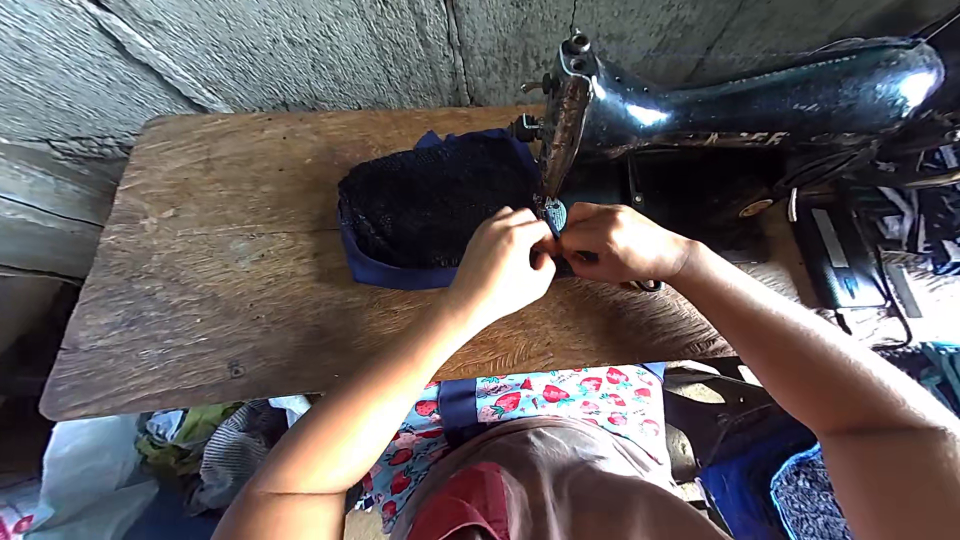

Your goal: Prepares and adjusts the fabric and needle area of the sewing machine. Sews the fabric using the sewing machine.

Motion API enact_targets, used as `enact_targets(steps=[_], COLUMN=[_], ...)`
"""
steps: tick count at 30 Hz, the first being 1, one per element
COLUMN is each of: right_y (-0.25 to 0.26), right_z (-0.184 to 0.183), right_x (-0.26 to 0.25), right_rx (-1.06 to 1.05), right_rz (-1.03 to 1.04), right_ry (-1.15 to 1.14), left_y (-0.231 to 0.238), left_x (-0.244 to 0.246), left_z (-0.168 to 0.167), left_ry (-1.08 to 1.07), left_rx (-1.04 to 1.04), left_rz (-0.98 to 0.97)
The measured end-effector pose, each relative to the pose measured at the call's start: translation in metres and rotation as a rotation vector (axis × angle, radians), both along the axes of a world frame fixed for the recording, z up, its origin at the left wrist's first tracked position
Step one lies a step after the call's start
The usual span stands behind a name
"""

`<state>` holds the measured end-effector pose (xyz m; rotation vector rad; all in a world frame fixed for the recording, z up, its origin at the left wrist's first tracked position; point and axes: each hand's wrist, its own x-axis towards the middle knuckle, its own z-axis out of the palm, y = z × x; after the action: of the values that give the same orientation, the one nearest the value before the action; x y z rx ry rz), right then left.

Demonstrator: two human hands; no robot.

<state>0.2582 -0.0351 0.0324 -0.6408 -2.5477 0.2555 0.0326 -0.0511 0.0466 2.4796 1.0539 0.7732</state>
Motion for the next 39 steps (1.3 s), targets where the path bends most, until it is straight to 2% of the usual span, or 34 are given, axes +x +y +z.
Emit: enact_targets(steps=[3, 6, 9, 13, 15, 18, 23, 26, 31, 34, 39], right_y=[0.003, 0.004, 0.006, 0.009, 0.01, 0.01, 0.002, -0.011, -0.037, -0.043, -0.047], right_z=[0.002, 0.003, 0.001, 0.001, 0.002, -0.002, -0.005, -0.004, -0.006, -0.01, -0.013], right_x=[-0.003, -0.002, -0.002, -0.004, -0.005, -0.003, -0.006, -0.007, -0.015, -0.018, -0.023], right_rx=[-0.01, -0.018, -0.037, -0.09, -0.121, -0.145, -0.043, -0.074, -0.351, -0.416, -0.382], right_rz=[0.0, -0.003, -0.01, -0.03, -0.04, -0.049, -0.032, -0.208, -0.606, -0.662, -0.676], right_ry=[-0.018, -0.029, -0.019, -0.025, -0.035, -0.021, -0.001, 0.05, 0.208, 0.241, 0.288], left_y=[-0.006, -0.005, -0.004, 0.002, 0.007, 0.016, 0.023, 0.023, 0.023, 0.02, 0.02], left_x=[0.001, 0.001, 0.001, 0.004, 0.005, 0.004, 0.002, 0.003, 0.003, 0.003, 0.002], left_z=[-0.014, -0.022, -0.021, -0.009, -0.009, -0.02, -0.018, -0.012, -0.015, -0.018, -0.017], left_ry=[0.103, 0.034, -0.067, 0.05, 0.097, 0.016, -0.029, 0.013, 0.008, -0.02, 0.024], left_rx=[-0.012, -0.036, -0.093, -0.285, -0.234, -0.135, -0.282, -0.344, -0.338, -0.283, -0.209], left_rz=[0.0, -0.012, 0.01, 0.047, 0.009, -0.05, -0.056, -0.033, -0.054, -0.041, -0.033])
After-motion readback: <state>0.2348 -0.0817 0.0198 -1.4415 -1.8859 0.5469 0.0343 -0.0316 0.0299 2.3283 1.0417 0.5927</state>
